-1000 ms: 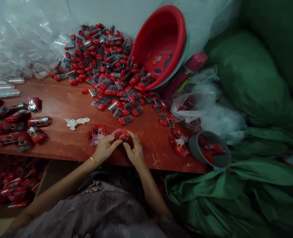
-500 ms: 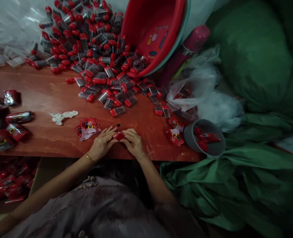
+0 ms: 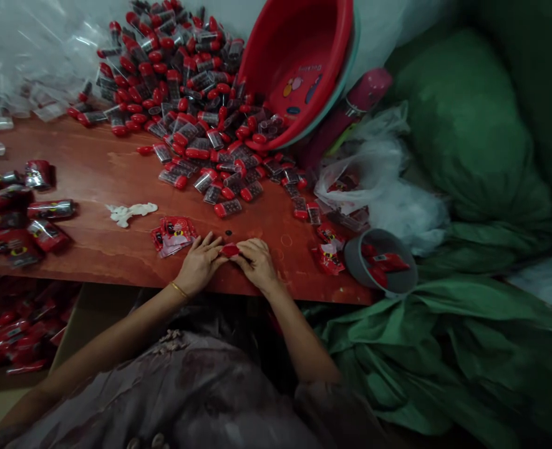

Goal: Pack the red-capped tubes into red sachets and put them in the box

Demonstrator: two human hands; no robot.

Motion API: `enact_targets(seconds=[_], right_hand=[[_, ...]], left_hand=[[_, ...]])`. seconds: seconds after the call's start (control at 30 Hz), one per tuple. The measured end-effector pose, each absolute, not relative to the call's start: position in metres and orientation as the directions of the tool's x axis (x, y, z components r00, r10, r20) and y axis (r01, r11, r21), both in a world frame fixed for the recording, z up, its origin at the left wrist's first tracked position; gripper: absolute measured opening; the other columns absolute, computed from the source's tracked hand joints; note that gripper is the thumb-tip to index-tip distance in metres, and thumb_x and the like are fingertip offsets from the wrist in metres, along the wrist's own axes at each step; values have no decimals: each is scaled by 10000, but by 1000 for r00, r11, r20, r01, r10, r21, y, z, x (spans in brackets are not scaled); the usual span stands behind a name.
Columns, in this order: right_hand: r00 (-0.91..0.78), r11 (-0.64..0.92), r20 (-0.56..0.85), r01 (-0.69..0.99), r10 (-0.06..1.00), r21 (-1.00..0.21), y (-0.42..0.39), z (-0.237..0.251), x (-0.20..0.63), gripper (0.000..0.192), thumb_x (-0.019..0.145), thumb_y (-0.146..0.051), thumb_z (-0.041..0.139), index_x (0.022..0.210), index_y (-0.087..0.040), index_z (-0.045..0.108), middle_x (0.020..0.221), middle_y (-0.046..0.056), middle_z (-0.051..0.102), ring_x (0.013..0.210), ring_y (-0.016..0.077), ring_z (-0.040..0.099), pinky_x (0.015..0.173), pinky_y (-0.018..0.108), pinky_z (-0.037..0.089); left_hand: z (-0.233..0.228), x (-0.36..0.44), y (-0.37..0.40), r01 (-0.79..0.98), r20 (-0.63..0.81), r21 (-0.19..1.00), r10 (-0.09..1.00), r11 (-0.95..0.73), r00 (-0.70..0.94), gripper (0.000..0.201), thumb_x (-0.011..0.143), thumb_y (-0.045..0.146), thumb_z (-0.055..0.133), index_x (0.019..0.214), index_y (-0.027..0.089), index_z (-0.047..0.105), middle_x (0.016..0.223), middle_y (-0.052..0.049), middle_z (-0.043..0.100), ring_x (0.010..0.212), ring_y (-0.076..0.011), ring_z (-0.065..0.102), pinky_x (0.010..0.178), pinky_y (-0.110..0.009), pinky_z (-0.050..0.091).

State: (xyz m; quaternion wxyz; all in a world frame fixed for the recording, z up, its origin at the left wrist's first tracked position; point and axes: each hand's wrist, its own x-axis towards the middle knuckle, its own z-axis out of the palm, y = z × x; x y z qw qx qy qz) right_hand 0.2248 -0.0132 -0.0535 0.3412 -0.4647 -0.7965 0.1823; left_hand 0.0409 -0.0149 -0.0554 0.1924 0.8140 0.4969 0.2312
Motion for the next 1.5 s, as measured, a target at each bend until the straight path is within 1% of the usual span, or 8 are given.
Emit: enact_targets(seconds=[0.57,0.73,0.83,0.97,1.1,1.23,1.37,1.5], right_hand=[[-429,534,334,765,839,-361,-11,-59,228,321,890,-463,495,934,-226,707,880,70,681,872,222,577,804,387,438],[-442,555,343,726,829,-405,-4,-64,228,324,889,-434,495,1083,-225,650,1003,84,678,938,234,600,821,416,484],[-323,478,402,790,857,-384,8,-67,222,324,894,-411,462,1069,-216,652,989,96,670,920,247,599,823,435,489],[-243,417,474,856,846,-306,31,-64,208,352,884,-383,459,1116,-184,633,1049,132,619,936,270,559,834,445,475],[-249,368,441,906,862,-208,55,-56,193,416,868,-335,471,1244,-174,550,1193,150,558,997,299,514,839,458,455],[-249,317,359,937,899,-144,65,-55,181,409,864,-319,467,1246,-193,540,1270,138,535,1039,319,489,837,471,439],[-205,270,335,950,920,-159,49,-57,179,402,865,-342,474,1230,-191,545,1271,129,541,1041,320,490,861,481,422],[-204,288,362,938,910,-195,31,-61,183,426,881,-344,453,1269,-178,512,1329,139,494,1099,311,465,915,473,402]], left_hand=[[-57,39,-21,725,217,545,906,-421,363,268,835,304,583,1061,197,681,1271,-133,596,1285,-291,443,1063,-507,324],[-35,-4,-38,638,254,702,948,-317,192,243,868,339,511,877,191,703,909,-64,719,878,-191,643,811,-312,475],[-19,-67,-40,657,185,750,979,-82,-89,428,876,472,424,679,168,653,566,5,588,550,-140,541,528,-241,373],[3,-174,-34,734,119,611,882,298,-457,529,855,548,363,582,160,597,479,-4,487,530,-162,504,507,-258,315],[18,-235,-23,775,316,267,708,572,-632,465,812,507,470,1016,123,633,856,-106,661,853,-297,600,729,-405,443],[17,-198,-8,904,528,261,734,338,-427,468,831,482,484,1148,150,574,1078,-122,649,981,-297,584,870,-459,437],[-1,-111,8,927,392,345,920,-146,-1,354,880,418,443,1019,177,661,1071,-119,667,1038,-270,582,948,-424,418],[-24,-61,19,909,283,330,946,-253,160,340,816,417,569,1069,215,673,1252,-140,587,1268,-352,415,1044,-536,302]])
